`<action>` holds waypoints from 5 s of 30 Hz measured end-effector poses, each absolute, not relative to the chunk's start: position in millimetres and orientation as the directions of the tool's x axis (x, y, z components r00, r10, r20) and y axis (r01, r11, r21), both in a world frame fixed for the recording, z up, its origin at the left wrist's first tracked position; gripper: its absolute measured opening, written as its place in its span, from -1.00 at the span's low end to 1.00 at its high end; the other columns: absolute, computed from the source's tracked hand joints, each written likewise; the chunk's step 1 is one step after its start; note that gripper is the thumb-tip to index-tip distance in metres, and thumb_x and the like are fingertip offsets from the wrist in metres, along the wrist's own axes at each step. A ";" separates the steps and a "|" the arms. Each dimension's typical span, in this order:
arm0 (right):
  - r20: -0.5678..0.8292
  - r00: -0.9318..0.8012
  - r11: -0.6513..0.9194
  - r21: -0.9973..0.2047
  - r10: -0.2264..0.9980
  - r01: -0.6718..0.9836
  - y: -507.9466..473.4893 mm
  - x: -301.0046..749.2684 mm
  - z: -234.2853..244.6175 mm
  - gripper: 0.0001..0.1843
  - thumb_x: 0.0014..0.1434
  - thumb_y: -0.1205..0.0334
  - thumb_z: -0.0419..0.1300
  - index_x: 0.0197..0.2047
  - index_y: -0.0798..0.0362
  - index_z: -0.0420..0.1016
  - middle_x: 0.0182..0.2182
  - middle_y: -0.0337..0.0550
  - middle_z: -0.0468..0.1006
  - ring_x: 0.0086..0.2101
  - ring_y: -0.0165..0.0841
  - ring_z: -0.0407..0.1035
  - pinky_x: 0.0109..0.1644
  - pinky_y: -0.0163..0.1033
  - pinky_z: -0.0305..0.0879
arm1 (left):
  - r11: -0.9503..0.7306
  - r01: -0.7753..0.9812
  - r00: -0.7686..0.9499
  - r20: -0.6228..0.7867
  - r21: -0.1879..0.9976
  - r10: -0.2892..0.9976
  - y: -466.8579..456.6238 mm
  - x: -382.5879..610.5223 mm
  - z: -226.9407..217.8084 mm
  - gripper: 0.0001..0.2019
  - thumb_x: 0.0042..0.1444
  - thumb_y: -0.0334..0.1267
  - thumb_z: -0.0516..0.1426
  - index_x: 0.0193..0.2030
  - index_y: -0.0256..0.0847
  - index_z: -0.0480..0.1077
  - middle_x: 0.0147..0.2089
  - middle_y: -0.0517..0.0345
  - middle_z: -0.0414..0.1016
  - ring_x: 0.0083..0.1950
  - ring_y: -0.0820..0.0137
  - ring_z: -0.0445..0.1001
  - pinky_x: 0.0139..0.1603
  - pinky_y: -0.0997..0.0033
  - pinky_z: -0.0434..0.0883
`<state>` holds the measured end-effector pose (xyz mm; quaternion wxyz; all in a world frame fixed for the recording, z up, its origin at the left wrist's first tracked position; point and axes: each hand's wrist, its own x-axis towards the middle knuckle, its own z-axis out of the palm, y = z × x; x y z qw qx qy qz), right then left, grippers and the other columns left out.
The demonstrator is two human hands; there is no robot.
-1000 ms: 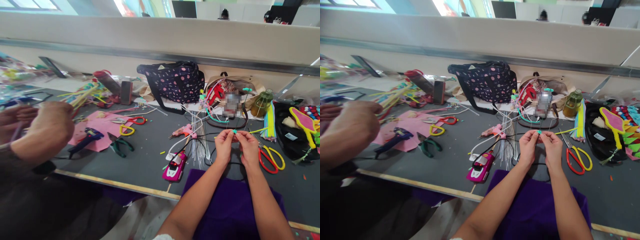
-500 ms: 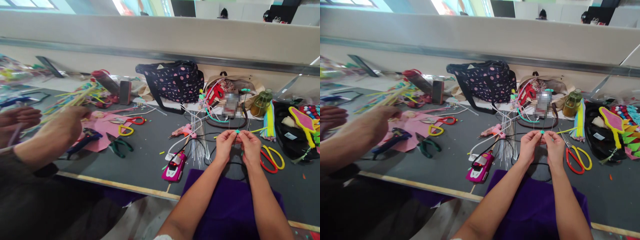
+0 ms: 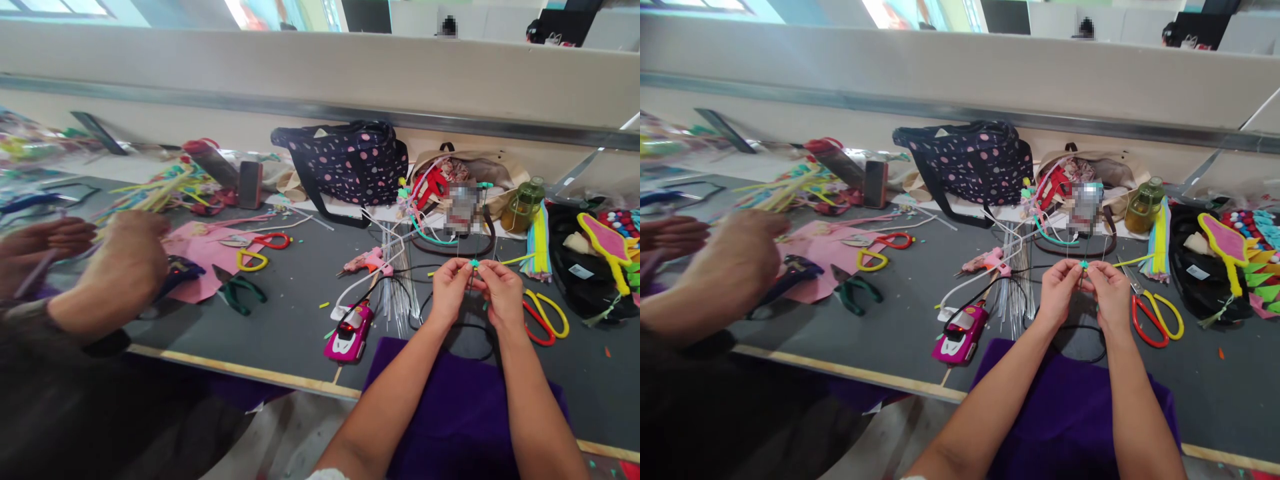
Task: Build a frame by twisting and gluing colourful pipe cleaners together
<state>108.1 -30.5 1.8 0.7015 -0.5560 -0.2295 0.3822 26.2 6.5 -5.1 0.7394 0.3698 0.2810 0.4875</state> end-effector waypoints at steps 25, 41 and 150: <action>0.293 0.637 0.090 -0.939 0.713 0.332 -35.0 103.4 -2.5 -0.73 0.07 0.03 0.24 -0.33 0.08 0.54 -0.54 -0.22 0.53 -0.57 -0.40 0.36 -0.44 -0.29 0.40 | 0.320 -0.515 0.336 -0.156 0.795 0.929 12.9 21.4 -5.3 -0.70 -0.18 -0.10 0.35 -0.44 -0.32 0.47 -0.49 0.13 0.51 -0.51 0.46 0.46 -0.45 0.46 0.44; 0.386 0.594 0.126 -0.893 0.706 0.431 -40.2 100.6 2.9 -0.79 0.11 0.11 0.21 -0.34 0.08 0.55 -0.52 -0.22 0.54 -0.52 -0.42 0.37 -0.43 -0.34 0.28 | 0.478 -0.493 0.501 -0.212 0.727 0.839 17.6 11.8 1.0 -0.72 -0.23 -0.21 0.37 -0.42 -0.33 0.46 -0.52 0.23 0.41 -0.57 0.61 0.31 -0.65 0.64 0.14; 0.707 0.540 0.032 -0.620 0.457 0.784 -28.0 132.2 -26.2 -0.79 0.16 0.10 0.19 -0.33 0.05 0.56 0.17 0.10 0.26 0.12 -0.07 0.18 0.10 0.06 0.19 | 0.170 -0.395 0.378 -0.009 0.903 0.926 10.6 28.7 -20.4 -0.77 -0.19 -0.19 0.36 -0.48 -0.32 0.50 -0.45 0.09 0.52 -0.46 0.47 0.42 -0.40 0.49 0.37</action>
